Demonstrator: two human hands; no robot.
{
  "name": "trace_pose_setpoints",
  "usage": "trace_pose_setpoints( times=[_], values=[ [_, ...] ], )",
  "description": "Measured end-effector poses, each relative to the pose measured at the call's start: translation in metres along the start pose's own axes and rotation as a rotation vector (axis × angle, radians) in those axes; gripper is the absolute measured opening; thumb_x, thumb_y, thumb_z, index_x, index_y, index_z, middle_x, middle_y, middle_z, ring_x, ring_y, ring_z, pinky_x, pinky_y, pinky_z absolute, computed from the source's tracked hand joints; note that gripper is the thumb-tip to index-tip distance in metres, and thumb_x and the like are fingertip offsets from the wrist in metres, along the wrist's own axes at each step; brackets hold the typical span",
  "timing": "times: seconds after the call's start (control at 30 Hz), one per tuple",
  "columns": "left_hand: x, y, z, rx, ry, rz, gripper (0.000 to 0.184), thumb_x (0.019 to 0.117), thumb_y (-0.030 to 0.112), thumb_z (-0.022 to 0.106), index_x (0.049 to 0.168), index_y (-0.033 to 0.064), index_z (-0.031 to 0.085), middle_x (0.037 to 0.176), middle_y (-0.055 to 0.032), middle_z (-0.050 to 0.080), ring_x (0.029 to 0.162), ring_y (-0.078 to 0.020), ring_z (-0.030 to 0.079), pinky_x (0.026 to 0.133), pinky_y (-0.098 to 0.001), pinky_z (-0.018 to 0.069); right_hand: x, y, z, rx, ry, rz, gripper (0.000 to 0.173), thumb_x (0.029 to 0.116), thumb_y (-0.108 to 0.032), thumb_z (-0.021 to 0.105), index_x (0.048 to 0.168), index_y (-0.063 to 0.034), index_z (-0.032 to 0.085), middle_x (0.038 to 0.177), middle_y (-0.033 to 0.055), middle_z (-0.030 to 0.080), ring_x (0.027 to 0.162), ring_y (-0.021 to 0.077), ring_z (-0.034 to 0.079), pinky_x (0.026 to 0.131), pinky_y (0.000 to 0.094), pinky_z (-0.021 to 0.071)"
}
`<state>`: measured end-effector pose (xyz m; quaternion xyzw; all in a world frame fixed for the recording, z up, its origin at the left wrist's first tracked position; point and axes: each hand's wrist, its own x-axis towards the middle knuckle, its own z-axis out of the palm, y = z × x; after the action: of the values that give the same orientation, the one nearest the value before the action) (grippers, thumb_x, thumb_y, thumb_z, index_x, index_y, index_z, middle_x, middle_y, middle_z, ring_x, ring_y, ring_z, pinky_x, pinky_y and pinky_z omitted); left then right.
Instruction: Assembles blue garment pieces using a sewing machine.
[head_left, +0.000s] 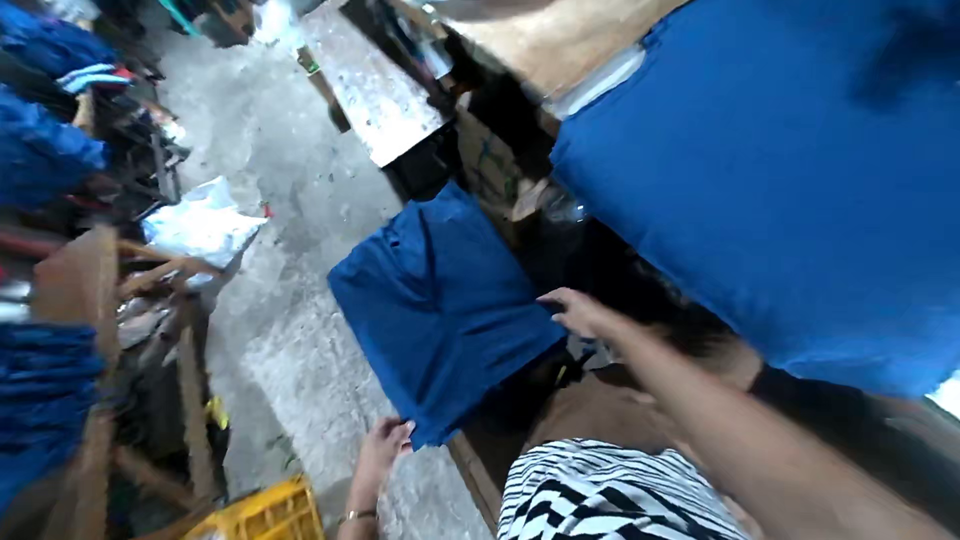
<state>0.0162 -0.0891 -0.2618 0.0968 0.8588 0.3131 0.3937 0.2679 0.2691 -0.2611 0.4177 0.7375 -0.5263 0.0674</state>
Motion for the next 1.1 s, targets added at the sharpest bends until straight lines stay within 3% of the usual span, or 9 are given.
trace_pose_setpoints(
  times=[0.07, 0.13, 0.27, 0.37, 0.47, 0.63, 0.83, 1.03, 1.1],
  values=[
    [-0.008, 0.026, 0.01, 0.388, 0.17, 0.162, 0.055, 0.0952, 0.007, 0.066, 0.144, -0.01, 0.046, 0.137, -0.0338, 0.054, 0.123, -0.0445, 0.058, 0.104, -0.0557, 0.0479, -0.01, 0.006, 0.02, 0.007, 0.197, 0.107, 0.05, 0.0939, -0.009, 0.07, 0.14, 0.0016, 0.054, 0.149, 0.0267, 0.045, 0.131, 0.0414, 0.054, 0.107, 0.0551, 0.0478],
    [-0.016, 0.074, 0.031, 0.444, 0.311, 0.501, 0.053, 0.0934, 0.007, 0.06, 0.14, -0.0148, 0.048, 0.139, -0.0419, 0.048, 0.13, -0.058, 0.046, 0.11, -0.0659, 0.0349, -0.028, 0.004, 0.027, 0.039, 0.288, 0.232, 0.049, 0.0979, -0.016, 0.067, 0.141, 0.0021, 0.05, 0.151, 0.0275, 0.041, 0.125, 0.0412, 0.058, 0.102, 0.0529, 0.0523],
    [-0.063, 0.196, 0.133, 0.186, 0.021, 1.215, 0.032, 0.0963, 0.018, 0.067, 0.113, -0.0083, 0.067, 0.118, -0.0248, 0.067, 0.118, -0.0347, 0.063, 0.102, -0.0465, 0.0523, -0.085, 0.017, 0.027, 0.018, 0.15, 0.174, 0.04, 0.1029, -0.015, 0.054, 0.141, -0.0015, 0.052, 0.152, 0.0232, 0.042, 0.13, 0.0357, 0.055, 0.107, 0.0489, 0.0482],
    [-0.113, 0.261, 0.219, 0.183, -0.33, 1.575, 0.028, 0.0874, 0.026, 0.079, 0.102, 0.0032, 0.072, 0.113, -0.0135, 0.069, 0.117, -0.0276, 0.063, 0.1, -0.0441, 0.0525, -0.147, 0.012, 0.015, 0.071, 0.07, 0.128, 0.036, 0.1052, -0.016, 0.051, 0.134, 0.0043, 0.059, 0.141, 0.0276, 0.053, 0.131, 0.0392, 0.054, 0.112, 0.0519, 0.0419],
    [-0.138, 0.297, 0.286, 0.349, -0.318, 1.948, 0.035, 0.0884, 0.042, 0.075, 0.101, 0.0096, 0.07, 0.114, -0.0096, 0.067, 0.114, -0.0277, 0.063, 0.1, -0.0476, 0.0494, -0.194, 0.028, 0.013, 0.124, 0.201, 0.028, 0.031, 0.1031, -0.013, 0.055, 0.122, 0.0077, 0.066, 0.124, 0.0284, 0.065, 0.117, 0.0396, 0.063, 0.106, 0.0514, 0.0471],
    [-0.138, 0.322, 0.295, 0.5, -0.483, 1.965, 0.022, 0.0979, 0.036, 0.065, 0.093, 0.0169, 0.074, 0.113, -0.0025, 0.068, 0.116, -0.0245, 0.061, 0.101, -0.0488, 0.0481, -0.26, 0.058, 0.009, 0.385, 0.41, 0.097, 0.028, 0.1029, -0.017, 0.058, 0.123, 0.0011, 0.067, 0.115, 0.0199, 0.068, 0.1, 0.0295, 0.068, 0.093, 0.0458, 0.0548],
    [-0.139, 0.344, 0.282, 0.511, -0.75, 1.748, 0.027, 0.0992, 0.039, 0.062, 0.09, 0.0171, 0.076, 0.113, 0.0058, 0.071, 0.121, -0.0154, 0.059, 0.102, -0.047, 0.0447, -0.283, 0.055, -0.012, 0.173, 1.323, -0.201, 0.015, 0.0948, -0.008, 0.062, 0.107, -0.0031, 0.068, 0.097, 0.0061, 0.071, 0.085, 0.0072, 0.068, 0.078, 0.0232, 0.0588],
    [-0.147, 0.331, 0.297, 0.672, -0.423, 2.143, 0.023, 0.0773, 0.026, 0.082, 0.094, 0.0137, 0.071, 0.11, -0.0088, 0.067, 0.112, -0.0318, 0.063, 0.097, -0.06, 0.0465, -0.256, 0.054, -0.046, 0.105, 1.496, -0.272, 0.027, 0.0902, -0.013, 0.072, 0.113, -0.0021, 0.062, 0.113, 0.0109, 0.062, 0.101, 0.011, 0.064, 0.086, 0.0242, 0.0573],
    [-0.142, 0.329, 0.303, 0.646, -0.374, 2.193, 0.01, 0.0852, 0.023, 0.074, 0.093, 0.0165, 0.073, 0.106, -0.0058, 0.068, 0.109, -0.0286, 0.064, 0.097, -0.057, 0.0468, -0.258, 0.057, -0.049, 0.12, 1.503, -0.272, 0.02, 0.093, -0.011, 0.067, 0.111, -0.0023, 0.064, 0.112, 0.009, 0.062, 0.098, 0.0084, 0.064, 0.084, 0.0217, 0.0576]
  ],
)
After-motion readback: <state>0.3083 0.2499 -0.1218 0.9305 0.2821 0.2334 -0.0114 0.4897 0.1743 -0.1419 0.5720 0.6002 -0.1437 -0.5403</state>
